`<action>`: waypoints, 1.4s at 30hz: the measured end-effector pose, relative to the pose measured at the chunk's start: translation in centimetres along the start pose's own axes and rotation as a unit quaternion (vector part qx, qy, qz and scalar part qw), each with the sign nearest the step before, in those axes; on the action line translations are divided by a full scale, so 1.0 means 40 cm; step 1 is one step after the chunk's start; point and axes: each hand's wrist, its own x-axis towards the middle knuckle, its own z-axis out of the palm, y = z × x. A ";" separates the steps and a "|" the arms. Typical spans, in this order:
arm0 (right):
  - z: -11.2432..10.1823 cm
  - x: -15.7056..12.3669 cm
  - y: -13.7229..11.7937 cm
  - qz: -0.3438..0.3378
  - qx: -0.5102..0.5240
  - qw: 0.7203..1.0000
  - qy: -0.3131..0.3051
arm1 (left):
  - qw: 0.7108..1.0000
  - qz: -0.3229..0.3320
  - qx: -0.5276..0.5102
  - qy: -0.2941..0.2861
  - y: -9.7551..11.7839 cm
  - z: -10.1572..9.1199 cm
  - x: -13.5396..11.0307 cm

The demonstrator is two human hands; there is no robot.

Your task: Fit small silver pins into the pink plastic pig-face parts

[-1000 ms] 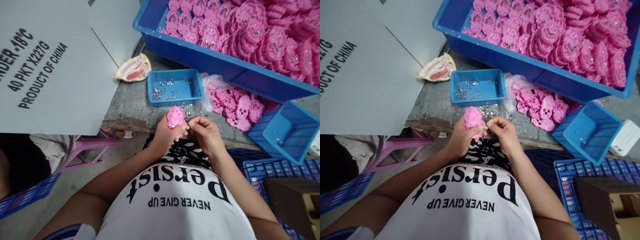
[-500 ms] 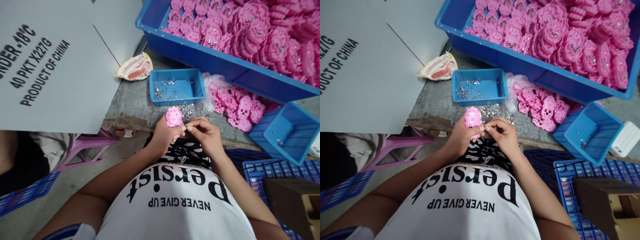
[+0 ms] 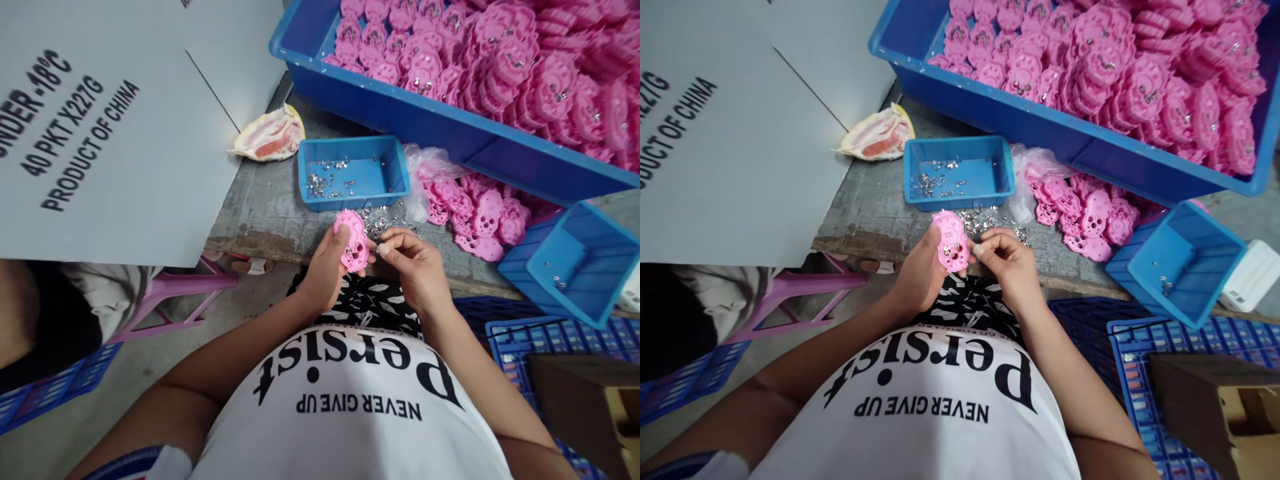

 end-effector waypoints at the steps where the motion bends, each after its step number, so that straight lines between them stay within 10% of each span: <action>1: 0.001 0.000 -0.001 -0.006 -0.012 1.000 -0.001 | 1.000 -0.009 -0.019 -0.007 -0.001 0.001 0.002; 13: -0.004 -0.001 0.003 -0.112 -0.188 0.975 -0.049 | 0.998 -0.031 -0.042 -0.031 -0.012 0.008 0.011; 27: -0.004 0.000 0.008 -0.071 -0.161 0.981 -0.079 | 0.993 -0.077 -0.040 -0.077 -0.002 0.016 0.013; 34: -0.050 0.034 0.016 -0.082 -0.132 0.988 0.010 | 0.998 -0.064 -0.014 -0.013 -0.010 -0.013 0.021; 42: -0.152 0.140 0.077 -0.160 -0.333 0.921 0.124 | 0.998 -0.034 0.003 0.055 0.023 -0.063 0.026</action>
